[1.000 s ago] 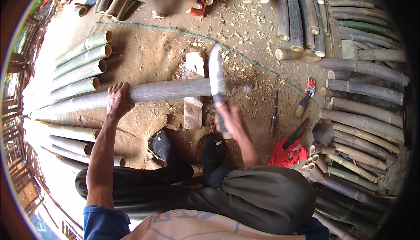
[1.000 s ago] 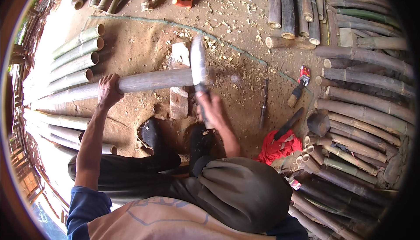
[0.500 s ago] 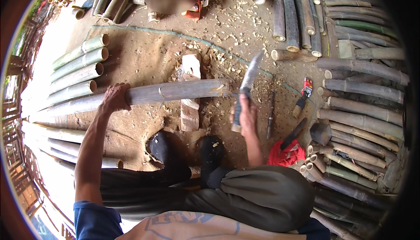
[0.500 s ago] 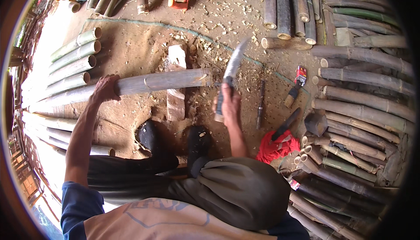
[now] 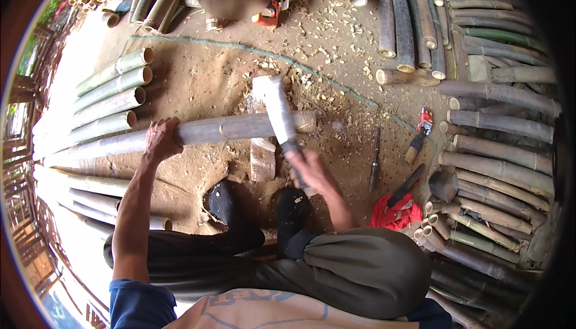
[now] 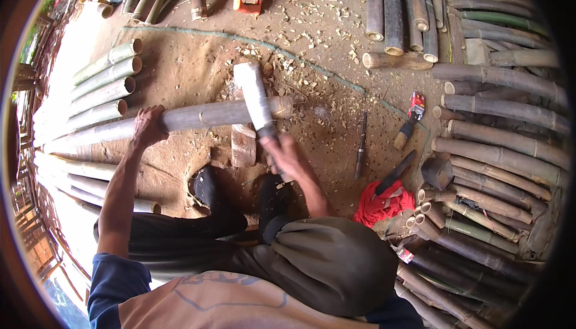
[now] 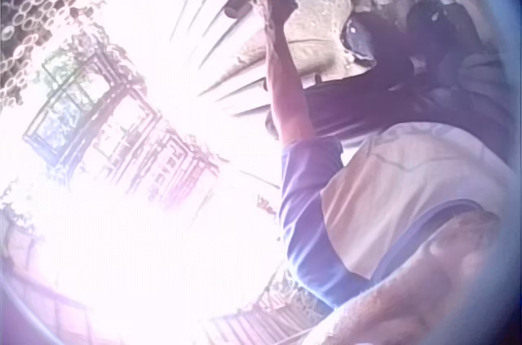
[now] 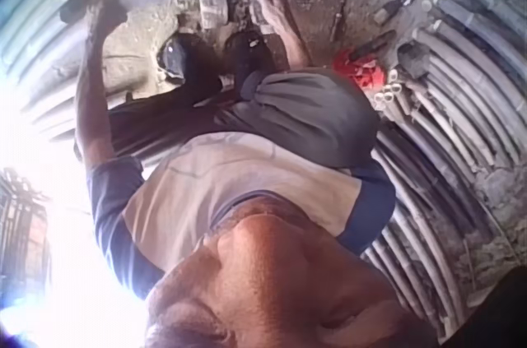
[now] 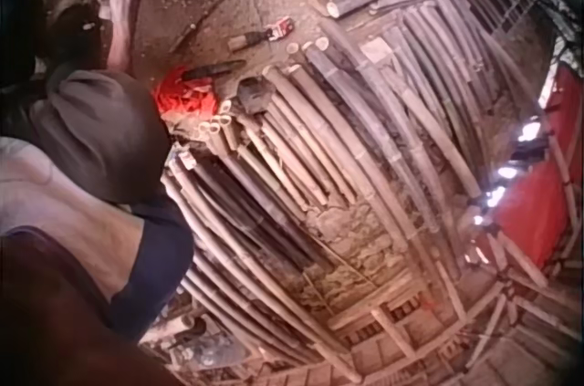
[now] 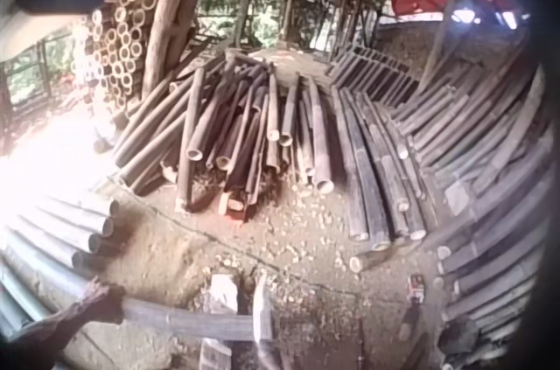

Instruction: The person chops a notch into a bamboo pole using a large knife, then stands the pole up and sets it down before resuming the chopping.

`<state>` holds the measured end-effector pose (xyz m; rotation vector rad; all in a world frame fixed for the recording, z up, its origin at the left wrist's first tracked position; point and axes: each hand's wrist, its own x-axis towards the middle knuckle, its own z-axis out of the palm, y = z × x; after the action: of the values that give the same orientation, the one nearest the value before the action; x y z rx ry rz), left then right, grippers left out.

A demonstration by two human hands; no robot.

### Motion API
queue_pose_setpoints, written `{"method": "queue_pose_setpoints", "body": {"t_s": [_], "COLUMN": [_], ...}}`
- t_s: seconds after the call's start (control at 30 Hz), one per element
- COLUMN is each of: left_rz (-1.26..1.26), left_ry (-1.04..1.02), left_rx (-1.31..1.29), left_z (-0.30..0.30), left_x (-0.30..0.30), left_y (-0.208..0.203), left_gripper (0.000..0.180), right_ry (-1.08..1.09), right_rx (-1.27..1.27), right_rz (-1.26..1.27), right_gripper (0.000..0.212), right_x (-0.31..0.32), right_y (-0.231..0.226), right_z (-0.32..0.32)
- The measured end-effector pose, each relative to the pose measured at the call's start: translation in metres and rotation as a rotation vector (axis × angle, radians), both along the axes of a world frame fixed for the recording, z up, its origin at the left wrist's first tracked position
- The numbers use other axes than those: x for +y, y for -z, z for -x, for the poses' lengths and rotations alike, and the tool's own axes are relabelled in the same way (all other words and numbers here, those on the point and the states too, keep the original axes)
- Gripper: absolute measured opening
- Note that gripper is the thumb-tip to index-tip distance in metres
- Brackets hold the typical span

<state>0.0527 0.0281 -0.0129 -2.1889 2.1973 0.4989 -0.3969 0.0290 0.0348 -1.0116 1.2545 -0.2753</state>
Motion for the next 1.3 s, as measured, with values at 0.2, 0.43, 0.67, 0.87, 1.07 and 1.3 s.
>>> {"method": "queue_pose_setpoints", "body": {"t_s": [0.2,0.43,0.67,0.87,1.07,1.3], "left_rz": [0.262,0.288,-0.232,-0.182,0.017,0.152], "left_ry": [0.042,-0.003,0.12,0.022,0.022,0.028], "left_rx": [0.021,-0.007,0.047,0.043,0.002,-0.005], "left_z": [0.0,0.009,-0.011,-0.003,0.005,0.006], "left_x": [0.012,0.014,-0.024,-0.017,-0.002,0.006], "left_y": [0.013,0.008,-0.015,-0.011,-0.005,0.005], "left_gripper": [0.031,0.03,0.075,0.058,0.052,0.034], "right_ry": [0.357,0.34,0.555,0.213,0.375,0.431], "right_rx": [-0.155,-0.145,-0.115,-0.119,-0.021,-0.142], "right_rz": [0.163,0.068,0.152,0.131,0.105,0.2], "right_gripper": [0.044,0.034,0.047,0.043,0.047,0.045], "right_x": [-0.004,0.004,-0.004,0.008,0.001,-0.004], "right_y": [0.013,0.027,0.025,0.017,0.01,0.015], "right_z": [0.016,0.02,0.028,0.001,0.008,0.02]}}
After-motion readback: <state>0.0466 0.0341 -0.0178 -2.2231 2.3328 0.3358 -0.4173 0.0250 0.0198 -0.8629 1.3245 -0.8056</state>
